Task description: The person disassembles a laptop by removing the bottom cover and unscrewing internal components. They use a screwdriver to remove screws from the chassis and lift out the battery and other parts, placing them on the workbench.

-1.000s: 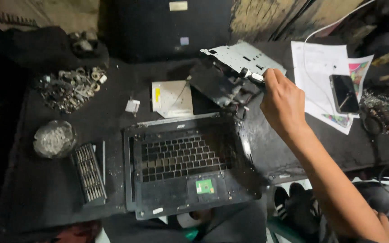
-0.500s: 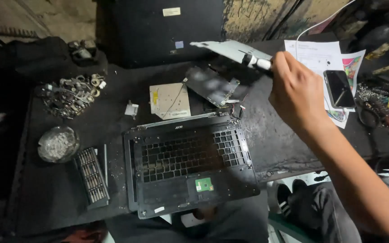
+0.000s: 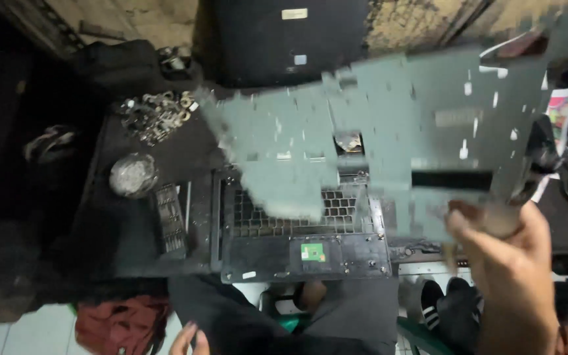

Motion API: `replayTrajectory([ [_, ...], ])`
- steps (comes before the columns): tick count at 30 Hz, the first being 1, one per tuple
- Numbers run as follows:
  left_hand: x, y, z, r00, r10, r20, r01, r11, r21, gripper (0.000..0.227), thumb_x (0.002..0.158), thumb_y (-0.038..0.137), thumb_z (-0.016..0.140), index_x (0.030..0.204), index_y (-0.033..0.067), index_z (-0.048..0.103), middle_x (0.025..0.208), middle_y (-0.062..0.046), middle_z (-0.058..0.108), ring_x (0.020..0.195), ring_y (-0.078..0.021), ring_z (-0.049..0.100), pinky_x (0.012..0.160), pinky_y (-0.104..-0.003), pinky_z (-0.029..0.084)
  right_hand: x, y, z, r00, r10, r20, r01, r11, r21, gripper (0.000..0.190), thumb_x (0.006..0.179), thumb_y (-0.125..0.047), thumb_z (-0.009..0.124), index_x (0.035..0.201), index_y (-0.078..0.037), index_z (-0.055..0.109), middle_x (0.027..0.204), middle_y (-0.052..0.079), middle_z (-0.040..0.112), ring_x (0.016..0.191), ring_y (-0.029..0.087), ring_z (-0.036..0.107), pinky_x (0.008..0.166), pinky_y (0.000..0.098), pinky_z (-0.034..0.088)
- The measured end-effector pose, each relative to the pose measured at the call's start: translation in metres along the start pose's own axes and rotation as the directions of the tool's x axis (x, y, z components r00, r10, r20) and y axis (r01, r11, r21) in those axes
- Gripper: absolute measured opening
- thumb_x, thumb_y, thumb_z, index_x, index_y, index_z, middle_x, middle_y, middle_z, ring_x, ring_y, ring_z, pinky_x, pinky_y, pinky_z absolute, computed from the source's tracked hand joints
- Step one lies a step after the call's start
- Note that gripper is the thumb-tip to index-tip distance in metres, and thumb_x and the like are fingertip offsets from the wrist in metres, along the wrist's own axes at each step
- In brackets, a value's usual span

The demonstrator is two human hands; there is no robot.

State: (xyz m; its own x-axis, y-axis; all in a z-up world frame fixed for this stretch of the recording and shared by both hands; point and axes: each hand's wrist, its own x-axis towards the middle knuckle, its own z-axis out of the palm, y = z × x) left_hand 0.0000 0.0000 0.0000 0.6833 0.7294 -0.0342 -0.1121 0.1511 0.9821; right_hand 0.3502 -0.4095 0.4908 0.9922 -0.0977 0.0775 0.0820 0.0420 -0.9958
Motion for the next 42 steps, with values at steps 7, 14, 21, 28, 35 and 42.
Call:
replayTrajectory([
  [7, 0.069, 0.291, 0.245, 0.761, -0.648, -0.01, 0.634, 0.748, -0.197, 0.09, 0.082, 0.069, 0.029, 0.156, 0.0216, 0.046, 0.155, -0.011, 0.055, 0.133, -0.0324, 0.056, 0.088, -0.05, 0.045, -0.045, 0.114, -0.036, 0.844, 0.349, 0.408, -0.491, 0.809, 0.324, 0.026, 0.091, -0.014, 0.068, 0.091, -0.012, 0.043, 0.085, 0.01, 0.052, 0.024, 0.023, 0.048, 0.026, 0.0347, 0.042],
  [14, 0.044, 0.358, 0.293, 0.793, -0.609, 0.0, 0.609, 0.792, 0.046, 0.074, 0.083, 0.013, 0.071, 0.154, 0.0084, 0.052, 0.155, -0.015, 0.06, 0.134, -0.0161, 0.06, 0.108, -0.03, 0.045, -0.064, 0.119, -0.011, 0.532, 0.845, 0.063, -0.844, 0.522, 0.122, 0.023, 0.103, -0.012, 0.06, 0.099, -0.014, 0.038, 0.083, 0.007, 0.026, 0.054, 0.022, 0.018, 0.046, 0.0382, 0.021],
  [21, 0.053, 0.356, 0.291, 0.762, -0.643, 0.077, 0.644, 0.765, 0.014, 0.073, 0.092, 0.014, 0.068, 0.161, 0.0106, 0.045, 0.096, -0.003, 0.06, 0.08, -0.0121, 0.051, 0.07, -0.032, 0.043, -0.062, 0.126, -0.016, 0.364, 0.9, -0.24, -0.905, 0.403, 0.136, 0.049, 0.099, -0.06, 0.054, 0.137, -0.029, 0.054, 0.122, 0.007, 0.054, 0.101, 0.026, 0.051, 0.079, 0.0394, 0.035],
  [28, 0.072, 0.348, 0.283, 0.739, -0.67, 0.063, 0.662, 0.741, 0.116, 0.072, 0.09, 0.019, 0.071, 0.159, 0.0124, 0.051, 0.093, -0.002, 0.062, 0.074, -0.0119, 0.036, 0.06, -0.029, 0.033, -0.082, 0.144, -0.014, 0.809, 0.515, -0.285, -0.582, 0.769, -0.264, 0.021, 0.104, -0.016, 0.066, 0.122, -0.008, 0.073, 0.062, 0.015, 0.036, 0.047, 0.025, 0.031, 0.049, 0.0492, 0.027],
  [35, 0.093, 0.344, 0.292, 0.797, -0.595, 0.098, 0.444, 0.689, 0.573, 0.071, 0.085, 0.052, 0.066, 0.152, 0.0364, 0.046, 0.149, -0.017, 0.062, 0.144, -0.0204, 0.058, 0.104, -0.031, 0.046, -0.07, 0.179, -0.012, 0.884, 0.366, -0.291, -0.467, 0.661, -0.587, 0.024, 0.105, -0.029, 0.067, 0.127, -0.022, 0.074, 0.075, 0.007, 0.05, 0.053, 0.022, 0.031, 0.05, 0.0512, 0.036],
  [42, 0.11, 0.323, 0.294, 0.904, -0.386, 0.185, 0.071, 0.561, 0.825, 0.059, 0.096, 0.047, 0.058, 0.151, 0.0253, 0.052, 0.103, -0.004, 0.055, 0.098, -0.0219, 0.051, 0.08, -0.038, 0.047, -0.037, 0.128, 0.029, 0.737, 0.582, -0.343, -0.666, 0.536, -0.519, 0.028, 0.1, -0.026, 0.067, 0.127, -0.022, 0.072, 0.114, 0.011, 0.065, 0.094, 0.035, 0.059, 0.083, 0.0556, 0.053],
])
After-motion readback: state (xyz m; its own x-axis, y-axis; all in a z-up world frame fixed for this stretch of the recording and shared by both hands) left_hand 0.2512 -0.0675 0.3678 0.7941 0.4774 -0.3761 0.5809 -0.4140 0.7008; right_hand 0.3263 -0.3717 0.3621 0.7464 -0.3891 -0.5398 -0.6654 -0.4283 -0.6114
